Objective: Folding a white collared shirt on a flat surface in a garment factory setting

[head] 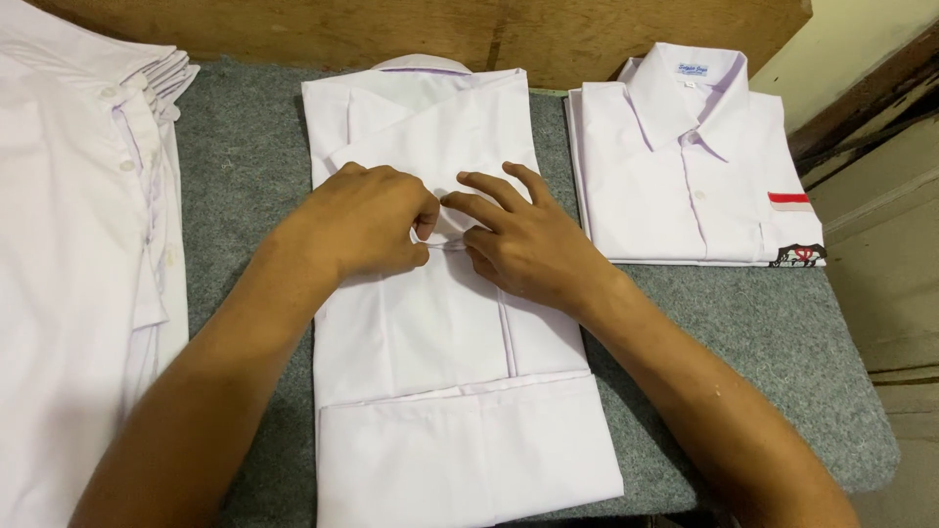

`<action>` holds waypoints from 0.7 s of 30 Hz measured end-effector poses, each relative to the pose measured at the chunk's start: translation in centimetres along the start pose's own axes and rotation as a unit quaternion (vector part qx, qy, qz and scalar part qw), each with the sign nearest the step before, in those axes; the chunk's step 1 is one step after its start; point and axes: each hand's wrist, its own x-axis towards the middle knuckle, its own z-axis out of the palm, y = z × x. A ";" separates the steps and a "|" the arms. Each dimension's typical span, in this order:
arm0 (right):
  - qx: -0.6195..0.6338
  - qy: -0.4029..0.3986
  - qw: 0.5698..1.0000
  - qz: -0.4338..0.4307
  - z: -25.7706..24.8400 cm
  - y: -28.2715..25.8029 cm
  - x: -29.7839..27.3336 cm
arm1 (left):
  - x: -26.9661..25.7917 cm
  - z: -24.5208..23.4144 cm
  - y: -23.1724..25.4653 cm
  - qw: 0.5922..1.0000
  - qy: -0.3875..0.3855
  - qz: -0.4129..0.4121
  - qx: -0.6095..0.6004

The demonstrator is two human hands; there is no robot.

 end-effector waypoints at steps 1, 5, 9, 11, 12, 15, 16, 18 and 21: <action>0.001 0.000 1.000 0.000 0.0 -0.1 -0.1 | -0.4 -0.7 0.3 1.000 -0.001 -0.001 -0.001; -0.016 -0.020 1.000 0.010 -0.2 -0.1 -0.1 | -1.2 -2.7 1.0 0.997 -0.034 -0.022 -0.066; -0.033 -0.035 0.999 0.022 -0.3 -0.4 -0.1 | -1.9 -3.7 1.3 0.994 -0.058 -0.043 -0.088; -0.033 -0.038 0.998 0.026 -0.6 -0.6 -0.1 | -1.9 -3.7 0.9 0.992 -0.064 -0.057 -0.096; -0.035 -0.042 0.998 0.032 -0.7 -0.7 -0.1 | -1.9 -3.7 0.7 0.990 -0.070 -0.070 -0.104; -0.041 -0.059 0.996 0.050 -0.4 -1.0 -0.1 | -2.3 -3.9 0.2 0.989 -0.071 -0.109 -0.074; -0.041 -0.059 0.996 0.049 -0.4 -0.9 -0.1 | -2.2 -4.0 -0.1 0.989 -0.070 -0.110 -0.075; 0.016 -0.082 0.994 0.071 -0.4 -0.8 -0.2 | -2.0 -4.2 -0.6 0.987 -0.005 -0.126 -0.099; 0.081 -0.030 0.995 0.041 -0.6 -0.7 -0.2 | 0.4 -1.6 -6.2 0.969 0.148 -0.175 -0.088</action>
